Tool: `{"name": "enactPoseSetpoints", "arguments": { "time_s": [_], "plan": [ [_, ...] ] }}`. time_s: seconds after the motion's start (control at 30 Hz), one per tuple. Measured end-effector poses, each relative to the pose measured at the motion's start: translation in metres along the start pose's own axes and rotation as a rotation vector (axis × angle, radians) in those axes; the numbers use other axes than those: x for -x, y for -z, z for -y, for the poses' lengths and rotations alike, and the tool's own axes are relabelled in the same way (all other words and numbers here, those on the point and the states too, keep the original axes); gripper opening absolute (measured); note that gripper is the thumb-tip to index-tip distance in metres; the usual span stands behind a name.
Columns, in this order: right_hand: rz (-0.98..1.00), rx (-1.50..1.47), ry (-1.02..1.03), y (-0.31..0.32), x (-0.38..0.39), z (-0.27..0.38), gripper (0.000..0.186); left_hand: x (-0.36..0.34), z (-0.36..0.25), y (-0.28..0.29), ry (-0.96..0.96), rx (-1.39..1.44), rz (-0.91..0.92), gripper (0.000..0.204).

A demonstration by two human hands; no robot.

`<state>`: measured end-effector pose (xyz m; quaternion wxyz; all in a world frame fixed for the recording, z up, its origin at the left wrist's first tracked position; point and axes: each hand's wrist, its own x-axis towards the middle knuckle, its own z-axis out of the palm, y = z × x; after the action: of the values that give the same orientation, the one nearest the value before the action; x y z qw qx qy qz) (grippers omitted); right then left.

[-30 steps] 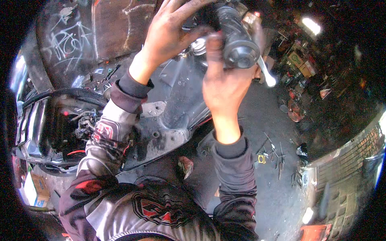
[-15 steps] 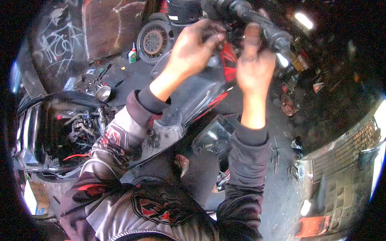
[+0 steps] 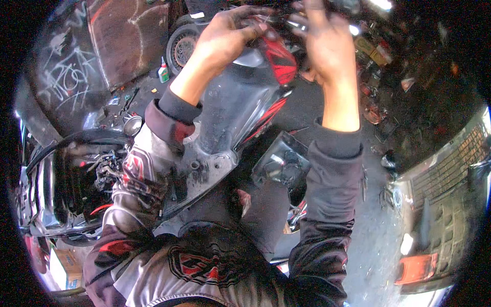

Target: The person disassembles the handlebar grip mechanism of a motorcycle by hand, reaches into the engine compartment, and then pulls and cuts a cable at the handlebar using pliers.

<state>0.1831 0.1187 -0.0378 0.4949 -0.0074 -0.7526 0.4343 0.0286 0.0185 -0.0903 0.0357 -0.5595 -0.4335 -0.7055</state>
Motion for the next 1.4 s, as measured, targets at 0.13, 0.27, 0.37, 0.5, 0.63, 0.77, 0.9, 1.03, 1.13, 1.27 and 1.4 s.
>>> {"name": "enactPoseSetpoints", "arguments": {
  "time_s": [0.13,0.27,0.37,0.5,0.63,0.77,0.9,1.03,1.13,1.27,1.4],
  "plan": [
    [-0.013,0.132,0.086,-0.005,0.028,-0.001,0.067,-0.008,0.009,0.01,-0.075,-0.315,0.042,0.034],
    [0.01,0.192,-0.048,0.016,0.07,-0.022,0.043,-0.006,0.003,-0.004,-0.01,-0.249,0.017,0.032],
    [0.039,0.034,-0.228,0.034,0.107,-0.069,0.048,-0.007,0.008,-0.006,-0.069,-0.292,-0.028,0.03],
    [-0.163,-0.241,-0.549,0.044,0.172,-0.117,0.049,-0.008,0.017,-0.016,-0.027,-0.207,-0.099,0.028],
    [-0.248,-0.344,-0.767,0.05,0.241,-0.165,0.047,0.002,0.011,-0.021,0.063,-0.088,-0.14,0.028],
    [-0.294,-0.29,-0.875,0.069,0.282,-0.184,0.046,0.004,0.015,-0.027,0.02,-0.055,-0.156,0.027],
    [-0.395,-0.22,-0.877,0.1,0.282,-0.18,0.046,0.007,0.007,-0.027,0.067,-0.116,-0.171,0.028],
    [-0.462,-0.15,-0.781,0.144,0.251,-0.174,0.056,0.006,0.019,-0.022,0.086,-0.097,-0.15,0.029],
    [-0.558,-0.574,-0.57,0.204,0.201,-0.169,0.061,0.006,0.017,-0.031,0.06,-0.094,-0.153,0.031],
    [-0.664,-0.847,-0.525,0.234,0.096,-0.129,0.07,0.008,0.01,-0.025,0.031,-0.123,-0.133,0.032],
    [-0.594,-0.849,-0.414,0.253,0.069,-0.129,0.059,0.004,0.018,-0.021,0.037,-0.1,-0.148,0.03]
  ]
}}
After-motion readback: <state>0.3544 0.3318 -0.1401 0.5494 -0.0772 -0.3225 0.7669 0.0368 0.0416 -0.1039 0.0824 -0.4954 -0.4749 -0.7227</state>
